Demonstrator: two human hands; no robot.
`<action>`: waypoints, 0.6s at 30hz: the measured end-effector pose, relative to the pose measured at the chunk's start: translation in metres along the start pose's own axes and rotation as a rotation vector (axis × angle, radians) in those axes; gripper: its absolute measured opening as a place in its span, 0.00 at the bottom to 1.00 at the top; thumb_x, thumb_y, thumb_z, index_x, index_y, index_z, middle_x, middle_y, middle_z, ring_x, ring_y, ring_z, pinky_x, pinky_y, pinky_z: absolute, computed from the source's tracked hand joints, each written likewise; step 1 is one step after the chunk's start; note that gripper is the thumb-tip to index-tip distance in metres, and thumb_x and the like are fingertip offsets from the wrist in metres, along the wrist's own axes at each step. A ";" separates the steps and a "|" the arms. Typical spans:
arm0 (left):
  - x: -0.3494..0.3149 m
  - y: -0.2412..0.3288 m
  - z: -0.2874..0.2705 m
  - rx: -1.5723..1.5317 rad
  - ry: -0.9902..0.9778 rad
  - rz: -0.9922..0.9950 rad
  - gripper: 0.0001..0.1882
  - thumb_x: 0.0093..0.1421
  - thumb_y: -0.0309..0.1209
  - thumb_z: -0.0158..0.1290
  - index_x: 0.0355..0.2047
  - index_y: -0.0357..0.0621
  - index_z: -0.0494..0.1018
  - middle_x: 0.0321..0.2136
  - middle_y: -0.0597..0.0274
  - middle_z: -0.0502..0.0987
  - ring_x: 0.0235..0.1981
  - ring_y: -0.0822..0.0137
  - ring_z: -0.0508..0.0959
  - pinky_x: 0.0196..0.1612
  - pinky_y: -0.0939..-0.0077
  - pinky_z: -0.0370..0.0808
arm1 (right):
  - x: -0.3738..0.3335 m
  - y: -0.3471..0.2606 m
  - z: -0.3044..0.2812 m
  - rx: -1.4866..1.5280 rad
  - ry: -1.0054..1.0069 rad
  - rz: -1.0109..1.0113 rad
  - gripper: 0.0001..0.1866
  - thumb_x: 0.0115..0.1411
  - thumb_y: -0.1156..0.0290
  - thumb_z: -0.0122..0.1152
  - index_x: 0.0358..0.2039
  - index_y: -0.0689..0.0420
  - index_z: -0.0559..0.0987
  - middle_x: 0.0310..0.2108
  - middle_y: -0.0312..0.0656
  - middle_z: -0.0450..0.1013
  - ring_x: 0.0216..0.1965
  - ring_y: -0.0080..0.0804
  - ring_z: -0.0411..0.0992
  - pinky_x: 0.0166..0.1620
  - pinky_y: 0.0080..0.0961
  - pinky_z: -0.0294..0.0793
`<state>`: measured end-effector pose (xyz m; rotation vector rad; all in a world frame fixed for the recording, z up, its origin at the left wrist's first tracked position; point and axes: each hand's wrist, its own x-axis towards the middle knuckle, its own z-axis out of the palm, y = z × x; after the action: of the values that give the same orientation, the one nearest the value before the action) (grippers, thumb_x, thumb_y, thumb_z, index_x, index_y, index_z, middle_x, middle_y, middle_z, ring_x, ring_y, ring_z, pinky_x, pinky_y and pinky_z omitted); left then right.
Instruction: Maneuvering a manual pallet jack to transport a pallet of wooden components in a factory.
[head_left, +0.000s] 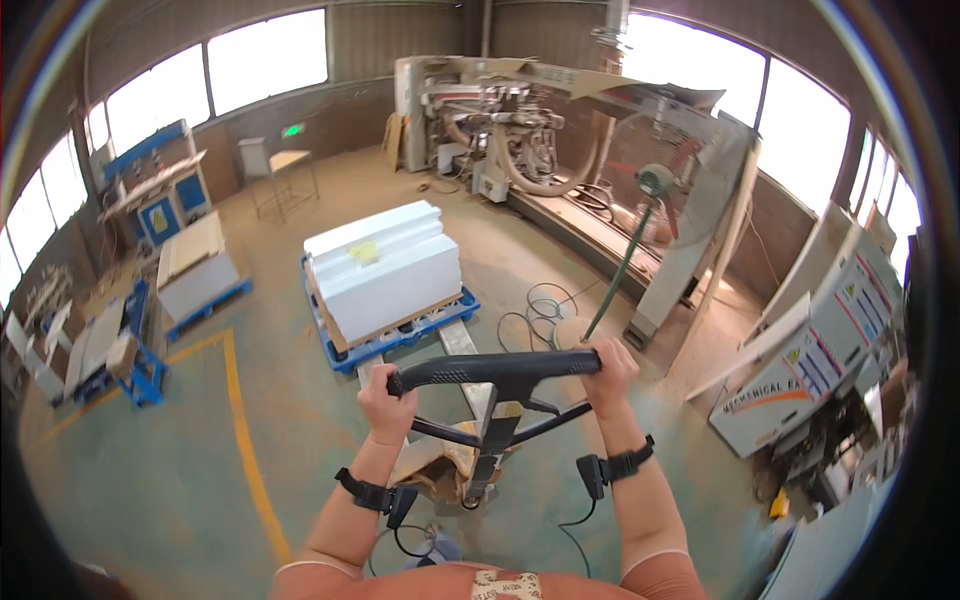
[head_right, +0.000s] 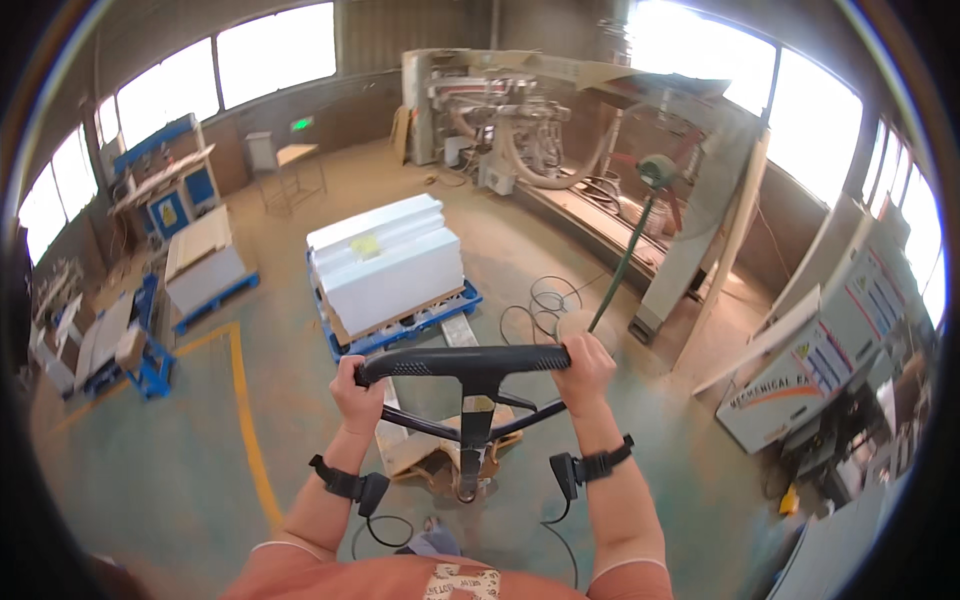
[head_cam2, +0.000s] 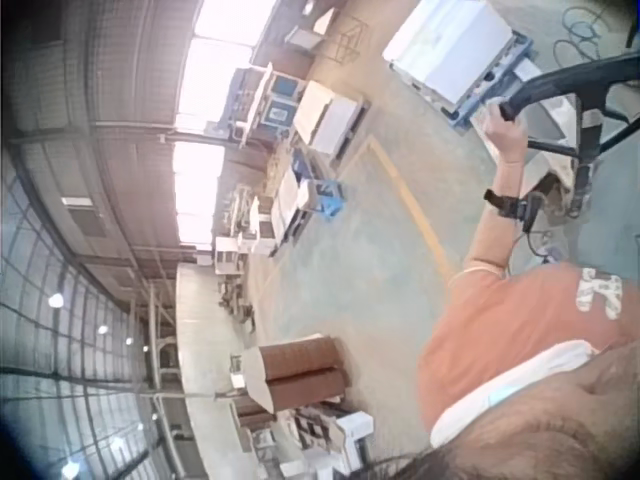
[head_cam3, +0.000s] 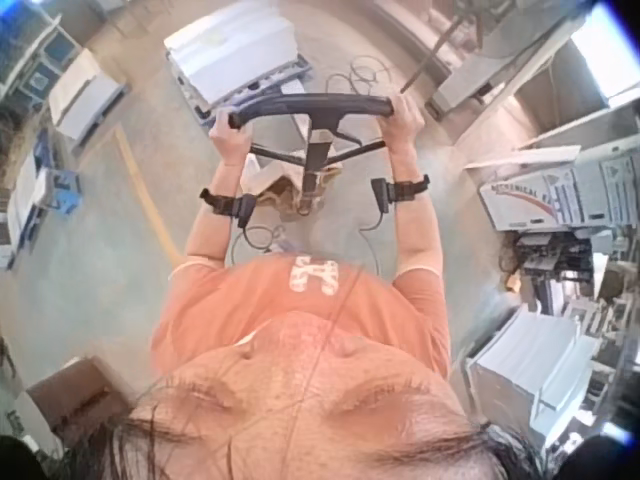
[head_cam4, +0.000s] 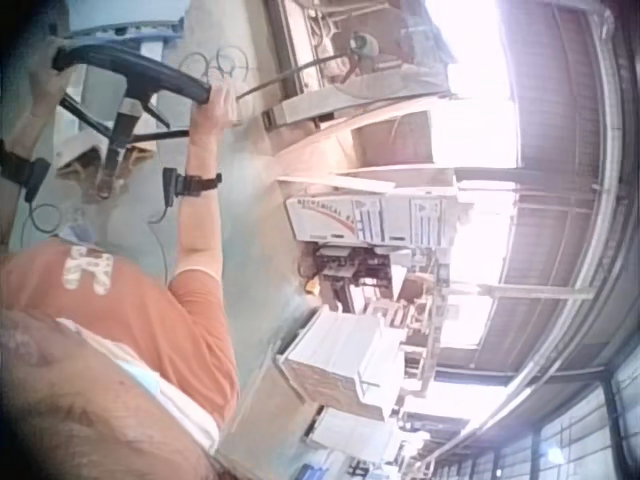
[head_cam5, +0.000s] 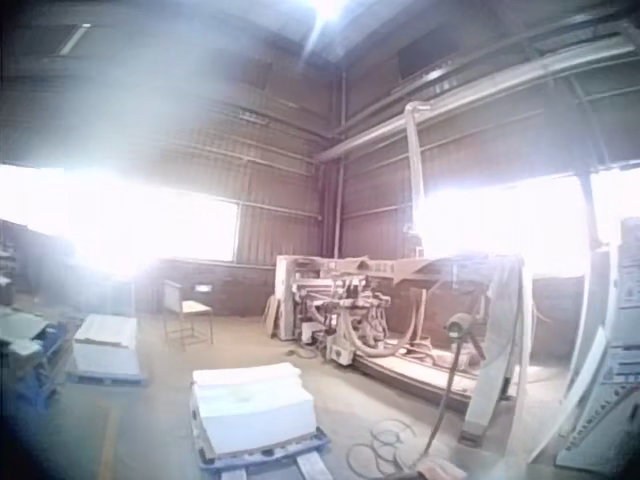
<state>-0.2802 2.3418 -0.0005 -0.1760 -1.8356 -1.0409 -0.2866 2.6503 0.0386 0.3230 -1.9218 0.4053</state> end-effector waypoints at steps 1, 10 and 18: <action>-0.003 0.004 -0.006 0.023 0.015 -0.029 0.11 0.41 0.23 0.57 0.25 0.44 0.67 0.15 0.57 0.67 0.16 0.56 0.71 0.21 0.73 0.69 | 0.000 -0.004 -0.001 0.024 -0.027 -0.016 0.11 0.44 0.68 0.66 0.22 0.53 0.70 0.18 0.40 0.66 0.22 0.40 0.68 0.24 0.32 0.67; -0.007 -0.003 -0.027 -0.088 -0.096 -0.033 0.13 0.45 0.27 0.62 0.24 0.43 0.66 0.14 0.58 0.68 0.14 0.59 0.70 0.17 0.73 0.65 | 0.003 -0.033 -0.040 0.062 -0.224 0.027 0.13 0.38 0.77 0.67 0.23 0.55 0.70 0.18 0.42 0.67 0.20 0.42 0.68 0.23 0.30 0.66; -0.010 0.015 -0.051 -0.127 -0.227 -0.047 0.15 0.43 0.25 0.63 0.23 0.44 0.64 0.12 0.61 0.65 0.10 0.66 0.66 0.15 0.77 0.61 | 0.010 -0.020 -0.068 0.204 -0.513 -0.065 0.13 0.36 0.75 0.64 0.24 0.54 0.71 0.16 0.40 0.67 0.16 0.39 0.67 0.20 0.28 0.65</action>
<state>-0.2331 2.3178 0.0078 -0.3401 -1.9847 -1.2125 -0.2253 2.6603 0.0739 0.6730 -2.3640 0.5125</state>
